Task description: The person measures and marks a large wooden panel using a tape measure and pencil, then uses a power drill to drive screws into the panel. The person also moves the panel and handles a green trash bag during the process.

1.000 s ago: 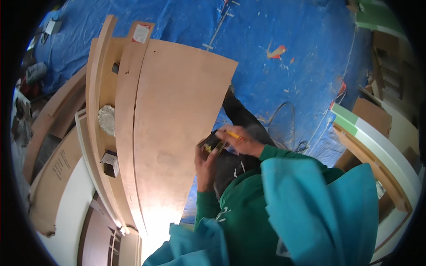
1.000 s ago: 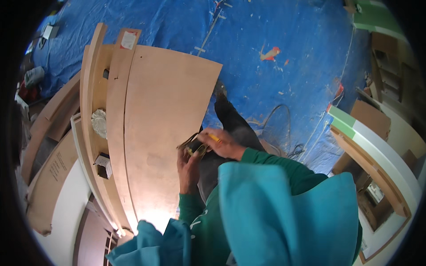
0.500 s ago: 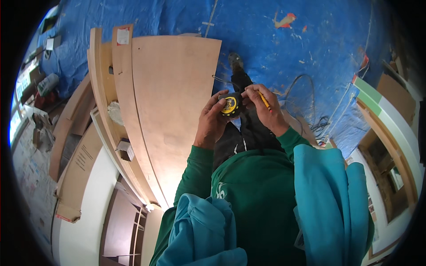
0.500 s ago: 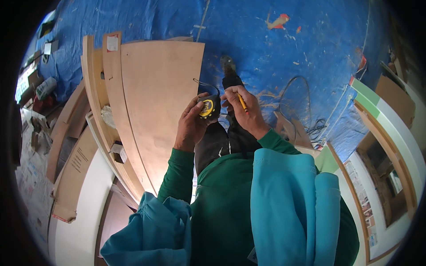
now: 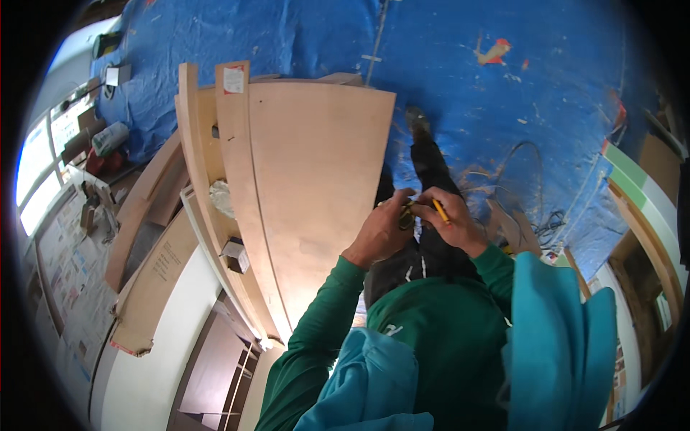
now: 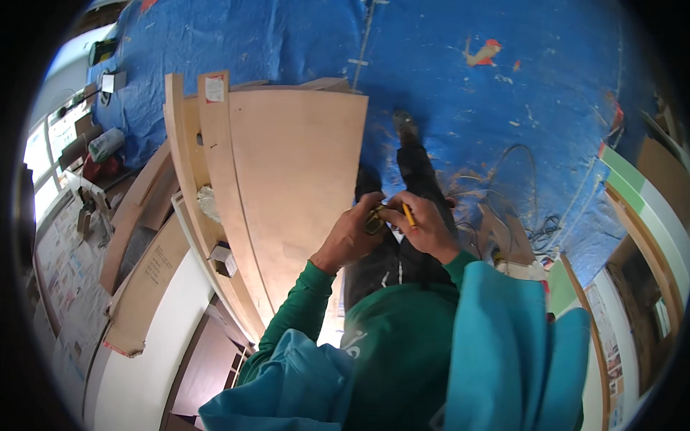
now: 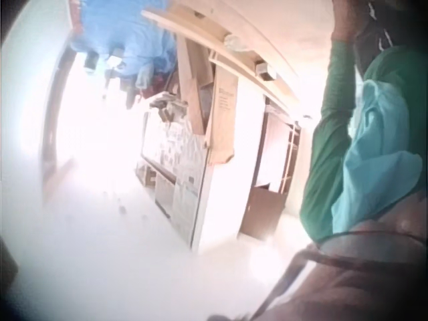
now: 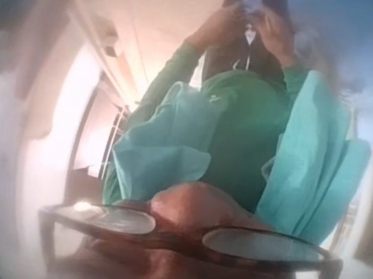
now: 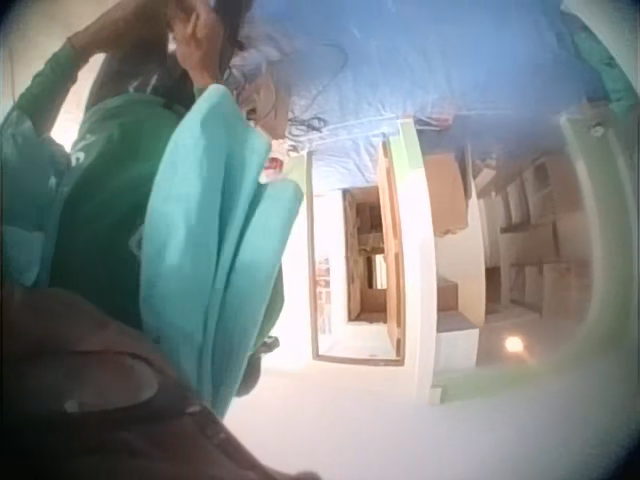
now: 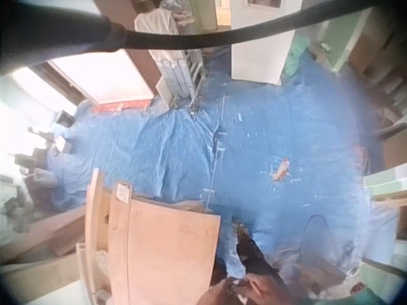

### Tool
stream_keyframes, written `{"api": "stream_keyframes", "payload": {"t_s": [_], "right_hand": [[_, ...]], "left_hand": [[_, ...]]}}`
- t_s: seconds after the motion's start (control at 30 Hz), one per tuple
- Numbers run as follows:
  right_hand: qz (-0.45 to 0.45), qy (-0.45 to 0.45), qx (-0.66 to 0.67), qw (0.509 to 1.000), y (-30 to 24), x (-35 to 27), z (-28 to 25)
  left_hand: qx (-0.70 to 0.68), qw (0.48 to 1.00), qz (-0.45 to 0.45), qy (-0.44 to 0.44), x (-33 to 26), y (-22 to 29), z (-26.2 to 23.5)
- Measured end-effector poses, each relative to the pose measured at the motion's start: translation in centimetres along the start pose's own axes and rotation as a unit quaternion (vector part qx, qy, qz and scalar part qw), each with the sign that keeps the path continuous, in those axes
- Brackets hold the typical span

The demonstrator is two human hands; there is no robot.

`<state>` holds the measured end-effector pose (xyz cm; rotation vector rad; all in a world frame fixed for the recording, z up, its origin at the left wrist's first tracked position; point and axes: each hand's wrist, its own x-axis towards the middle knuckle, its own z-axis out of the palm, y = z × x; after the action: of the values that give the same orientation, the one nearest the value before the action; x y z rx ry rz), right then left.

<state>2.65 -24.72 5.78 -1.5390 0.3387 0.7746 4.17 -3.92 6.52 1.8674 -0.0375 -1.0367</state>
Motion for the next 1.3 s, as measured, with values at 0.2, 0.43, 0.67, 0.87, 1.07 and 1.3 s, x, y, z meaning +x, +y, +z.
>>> {"api": "stream_keyframes", "payload": {"t_s": [0.2, 0.43, 0.67, 0.87, 1.07, 1.3], "right_hand": [[-0.006, -0.002, 0.124, 0.992, -0.2, 5.1, -0.1], [-0.076, 0.163, 0.192, 0.965, 2.7, 16.7, 0.4], [-0.082, 0.319, 0.038, 0.944, 5.4, 21.9, 3.7], [-0.044, 0.329, 0.078, 0.940, 4.0, 21.8, 3.9], [-0.094, 0.315, 0.096, 0.940, 4.6, 21.5, 3.4], [-0.147, 0.297, -0.032, 0.943, 0.9, 19.2, 0.5]], "left_hand": [[0.224, 0.972, 0.067, -0.005, 4.0, 0.7, -7.9], [0.417, 0.891, 0.075, 0.162, 12.1, -5.3, -23.0], [0.458, 0.868, 0.059, 0.184, 17.4, -7.7, -25.0], [0.466, 0.867, 0.024, 0.173, 18.0, -7.0, -25.2], [0.458, 0.874, 0.028, 0.158, 18.2, -6.8, -25.5], [0.462, 0.872, 0.015, 0.164, 18.3, -7.2, -25.7]]}}
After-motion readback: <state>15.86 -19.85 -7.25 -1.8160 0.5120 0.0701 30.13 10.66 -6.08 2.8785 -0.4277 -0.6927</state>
